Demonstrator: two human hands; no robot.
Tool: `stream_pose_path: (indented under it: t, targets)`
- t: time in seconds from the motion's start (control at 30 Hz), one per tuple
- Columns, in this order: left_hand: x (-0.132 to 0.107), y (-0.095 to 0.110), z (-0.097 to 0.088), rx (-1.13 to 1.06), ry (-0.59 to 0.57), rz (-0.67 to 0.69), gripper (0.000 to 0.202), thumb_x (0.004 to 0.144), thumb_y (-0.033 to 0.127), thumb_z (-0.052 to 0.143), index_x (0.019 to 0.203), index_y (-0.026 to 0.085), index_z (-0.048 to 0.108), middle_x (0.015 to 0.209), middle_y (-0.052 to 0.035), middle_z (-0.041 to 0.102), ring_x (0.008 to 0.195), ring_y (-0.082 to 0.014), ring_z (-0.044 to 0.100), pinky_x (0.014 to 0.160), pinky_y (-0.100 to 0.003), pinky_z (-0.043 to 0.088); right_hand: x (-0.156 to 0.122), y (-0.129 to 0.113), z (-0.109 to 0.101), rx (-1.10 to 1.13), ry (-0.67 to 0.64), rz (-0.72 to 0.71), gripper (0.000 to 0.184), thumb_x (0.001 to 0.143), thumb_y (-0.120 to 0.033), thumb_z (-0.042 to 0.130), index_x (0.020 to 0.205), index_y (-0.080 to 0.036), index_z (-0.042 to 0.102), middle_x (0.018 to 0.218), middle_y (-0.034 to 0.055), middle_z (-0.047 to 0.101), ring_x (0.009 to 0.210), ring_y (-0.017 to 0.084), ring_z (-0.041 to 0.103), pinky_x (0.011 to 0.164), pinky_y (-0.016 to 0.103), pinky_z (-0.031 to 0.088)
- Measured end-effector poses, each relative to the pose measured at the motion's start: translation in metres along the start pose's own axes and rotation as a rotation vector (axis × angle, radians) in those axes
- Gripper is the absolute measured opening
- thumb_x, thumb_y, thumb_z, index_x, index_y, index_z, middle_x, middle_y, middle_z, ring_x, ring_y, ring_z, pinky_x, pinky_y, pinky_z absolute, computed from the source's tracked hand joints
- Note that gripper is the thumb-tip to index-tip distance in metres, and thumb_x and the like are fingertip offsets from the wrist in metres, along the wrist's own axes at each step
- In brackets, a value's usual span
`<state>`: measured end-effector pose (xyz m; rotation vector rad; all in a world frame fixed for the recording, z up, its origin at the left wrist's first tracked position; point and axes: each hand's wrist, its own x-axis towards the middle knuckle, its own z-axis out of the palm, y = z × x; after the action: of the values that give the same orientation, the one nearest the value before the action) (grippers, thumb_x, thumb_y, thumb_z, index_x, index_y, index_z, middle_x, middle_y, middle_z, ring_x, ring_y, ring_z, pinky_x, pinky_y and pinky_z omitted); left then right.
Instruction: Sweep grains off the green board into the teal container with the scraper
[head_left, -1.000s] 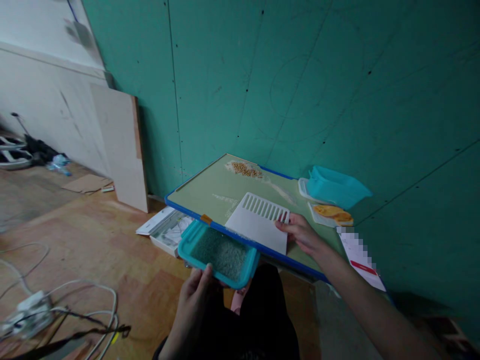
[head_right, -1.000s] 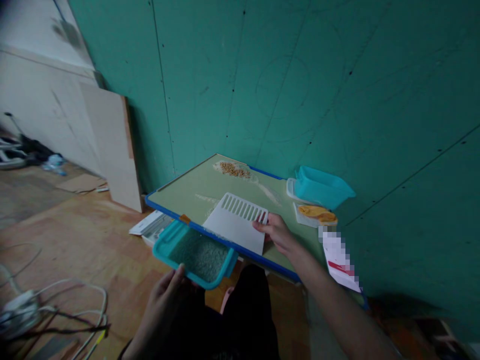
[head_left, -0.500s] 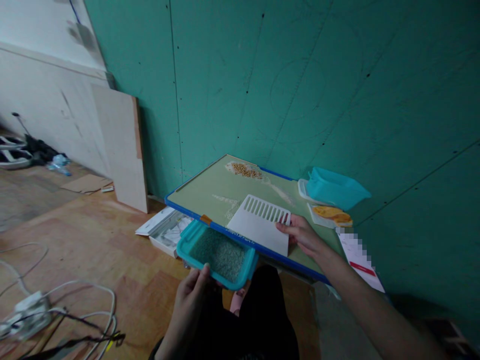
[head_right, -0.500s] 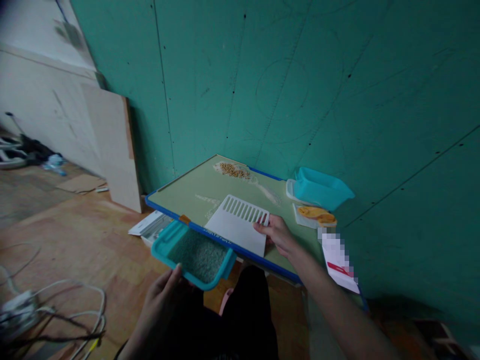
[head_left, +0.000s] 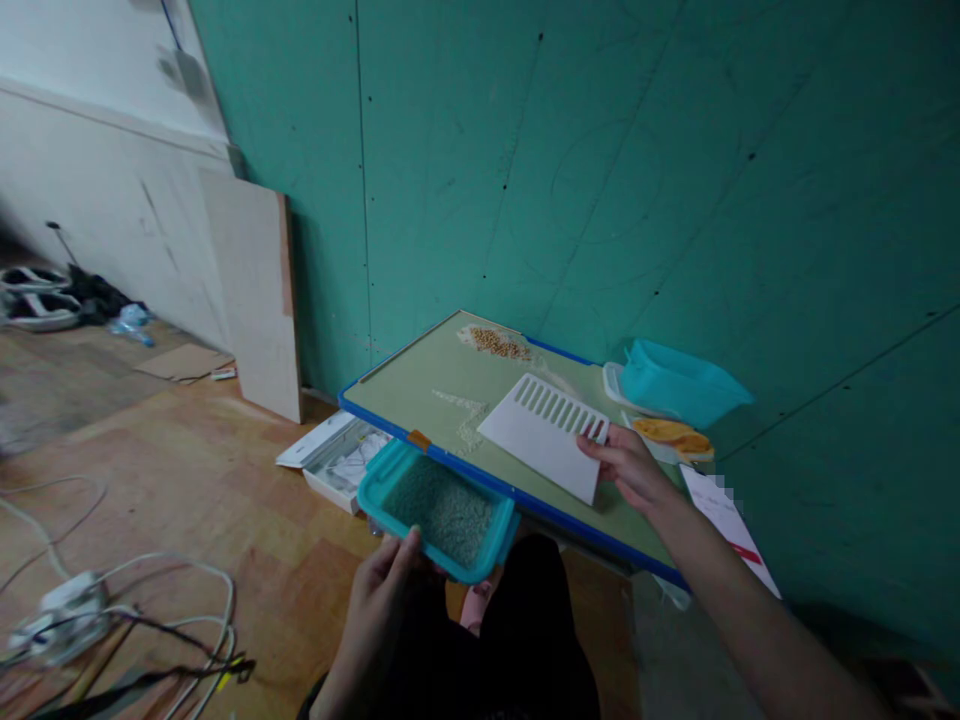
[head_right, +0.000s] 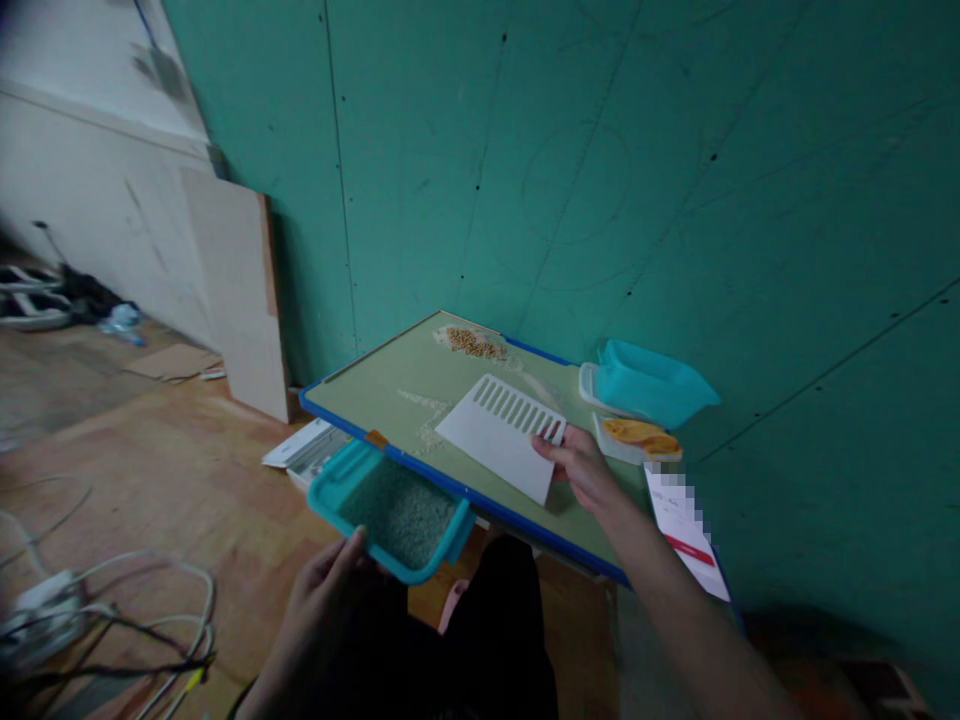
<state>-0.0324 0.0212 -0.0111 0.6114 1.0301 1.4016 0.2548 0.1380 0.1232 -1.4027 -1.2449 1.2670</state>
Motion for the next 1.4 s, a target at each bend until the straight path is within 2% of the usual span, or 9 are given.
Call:
stream_pose_path:
  t: [0.1, 0.17, 0.4, 0.6, 0.87, 1.03, 1.13, 1.33, 1.4]
  targets:
    - [0.001, 0.003, -0.003, 0.011, -0.008, 0.01, 0.04, 0.079, 0.051, 0.069, 0.062, 0.015, 0.066, 0.056, -0.0031, 0.065, 0.052, -0.0141, 0.058, 0.053, -0.023, 0.045, 0.003, 0.001, -0.011, -0.042, 0.073, 0.003, 0.048, 0.054, -0.046, 0.085, 0.087, -0.016, 0.064, 0.076, 0.0053, 0.071, 0.062, 0.02, 0.063, 0.049, 0.027, 0.045]
    - [0.0, 0.007, -0.005, 0.015, 0.0, 0.011, 0.041, 0.078, 0.051, 0.07, 0.062, 0.015, 0.067, 0.056, -0.0033, 0.065, 0.052, -0.0143, 0.058, 0.053, -0.023, 0.045, 0.004, 0.004, -0.011, -0.06, 0.087, 0.009, 0.049, 0.054, -0.047, 0.085, 0.086, -0.016, 0.065, 0.076, 0.0057, 0.071, 0.062, 0.021, 0.064, 0.048, 0.028, 0.045]
    - [-0.002, 0.019, -0.004, 0.029, -0.012, 0.013, 0.041, 0.078, 0.052, 0.07, 0.06, 0.015, 0.066, 0.055, -0.003, 0.066, 0.051, -0.014, 0.058, 0.053, -0.023, 0.045, 0.012, 0.005, 0.02, -0.026, -0.039, 0.004, 0.046, 0.056, -0.044, 0.083, 0.089, -0.017, 0.067, 0.084, 0.006, 0.073, 0.071, 0.023, 0.066, 0.056, 0.031, 0.05]
    - [-0.001, 0.013, -0.003, -0.043, -0.041, -0.032, 0.04, 0.079, 0.05, 0.07, 0.061, 0.015, 0.067, 0.055, -0.0042, 0.067, 0.052, -0.0156, 0.061, 0.054, -0.024, 0.047, 0.022, 0.006, 0.042, -0.03, -0.132, 0.01, 0.045, 0.058, -0.044, 0.083, 0.091, -0.016, 0.067, 0.083, 0.0058, 0.073, 0.067, 0.021, 0.065, 0.055, 0.03, 0.049]
    - [-0.002, 0.004, 0.005, -0.069, -0.031, -0.055, 0.041, 0.076, 0.053, 0.072, 0.062, 0.015, 0.068, 0.057, -0.0054, 0.069, 0.049, -0.0137, 0.058, 0.049, -0.023, 0.044, 0.018, 0.003, 0.053, 0.016, -0.154, -0.003, 0.044, 0.058, -0.04, 0.085, 0.09, -0.015, 0.068, 0.083, 0.0055, 0.072, 0.068, 0.019, 0.064, 0.061, 0.029, 0.048]
    - [-0.005, 0.006, 0.01, -0.08, -0.045, -0.045, 0.04, 0.073, 0.055, 0.073, 0.062, 0.017, 0.067, 0.061, -0.0065, 0.07, 0.056, -0.0166, 0.062, 0.052, -0.024, 0.046, 0.01, 0.003, 0.058, 0.032, -0.196, -0.006, 0.044, 0.058, -0.041, 0.084, 0.09, -0.015, 0.069, 0.084, 0.0061, 0.073, 0.071, 0.02, 0.065, 0.064, 0.029, 0.048]
    - [-0.005, 0.005, 0.008, -0.057, -0.039, -0.047, 0.039, 0.076, 0.053, 0.072, 0.063, 0.017, 0.067, 0.06, -0.0059, 0.069, 0.052, -0.0148, 0.058, 0.051, -0.024, 0.045, 0.002, 0.001, 0.049, 0.054, -0.163, 0.008, 0.045, 0.059, -0.043, 0.084, 0.091, -0.016, 0.068, 0.085, 0.0065, 0.072, 0.069, 0.021, 0.064, 0.06, 0.029, 0.047]
    - [-0.003, -0.001, 0.003, -0.044, -0.061, -0.055, 0.036, 0.08, 0.051, 0.069, 0.069, 0.016, 0.067, 0.061, -0.0049, 0.068, 0.055, -0.0152, 0.06, 0.055, -0.025, 0.046, -0.038, 0.014, -0.002, 0.079, 0.085, -0.017, 0.043, 0.064, -0.042, 0.082, 0.097, -0.02, 0.066, 0.087, 0.0053, 0.073, 0.069, 0.022, 0.064, 0.055, 0.029, 0.047]
    - [-0.004, -0.002, 0.003, -0.029, -0.055, -0.044, 0.035, 0.081, 0.05, 0.068, 0.07, 0.016, 0.068, 0.063, -0.005, 0.069, 0.057, -0.0153, 0.06, 0.056, -0.024, 0.046, -0.049, 0.022, -0.011, 0.093, 0.135, -0.02, 0.044, 0.066, -0.042, 0.082, 0.101, -0.02, 0.065, 0.093, 0.0059, 0.073, 0.074, 0.023, 0.066, 0.058, 0.03, 0.049]
